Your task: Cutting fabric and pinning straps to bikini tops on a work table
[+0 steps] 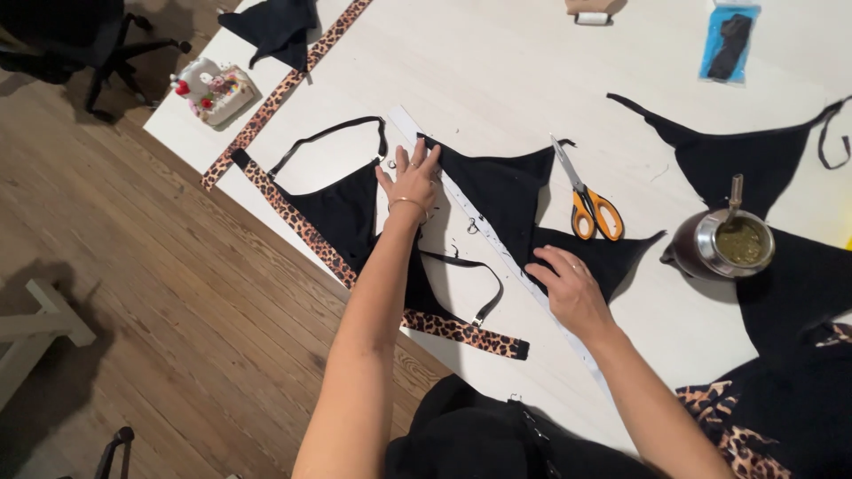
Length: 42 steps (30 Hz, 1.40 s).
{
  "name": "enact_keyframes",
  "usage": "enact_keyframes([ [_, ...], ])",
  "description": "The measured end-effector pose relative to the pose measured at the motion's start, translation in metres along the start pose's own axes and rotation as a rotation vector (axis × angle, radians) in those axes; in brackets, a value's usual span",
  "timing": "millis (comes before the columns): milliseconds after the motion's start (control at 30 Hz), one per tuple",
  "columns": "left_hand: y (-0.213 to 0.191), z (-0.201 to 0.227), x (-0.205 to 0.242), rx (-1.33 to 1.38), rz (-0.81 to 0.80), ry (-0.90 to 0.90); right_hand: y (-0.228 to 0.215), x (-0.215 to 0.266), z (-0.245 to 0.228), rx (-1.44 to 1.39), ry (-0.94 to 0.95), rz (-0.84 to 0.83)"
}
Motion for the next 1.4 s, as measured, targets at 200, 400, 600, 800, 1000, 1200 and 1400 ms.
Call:
enact_keyframes([
  [200,0.002,0.016,0.017,0.116,0.125,0.183,-0.016,-0.005,-0.004,-0.161,0.090,0.031],
  [400,0.072,0.039,0.056,0.196,0.310,0.647,-0.016,-0.026,-0.010,-0.345,0.160,0.063],
  [600,0.047,0.019,0.085,-0.075,0.252,0.552,0.014,-0.019,-0.002,-0.314,0.171,0.022],
  [800,-0.001,-0.058,0.073,0.045,0.253,0.248,-0.032,-0.046,0.040,-0.313,0.342,0.101],
  [1000,-0.014,-0.058,-0.017,0.430,0.330,0.170,-0.079,-0.012,0.038,-0.080,0.535,0.012],
  [1200,-0.010,-0.028,-0.081,0.077,0.153,0.147,-0.076,-0.005,0.016,0.146,0.463,0.043],
  [1400,-0.051,-0.007,-0.057,-0.076,-0.069,0.017,-0.081,0.051,-0.022,0.120,0.607,-0.157],
])
Point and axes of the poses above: each hand's wrist, its own x-axis away from the middle knuckle, its own y-axis out of the palm, z = x × y, the point moved 6 cm from there along -x, towards the middle knuckle, and after that the axes turned 4 degrees about x, right-handed, at the moved point
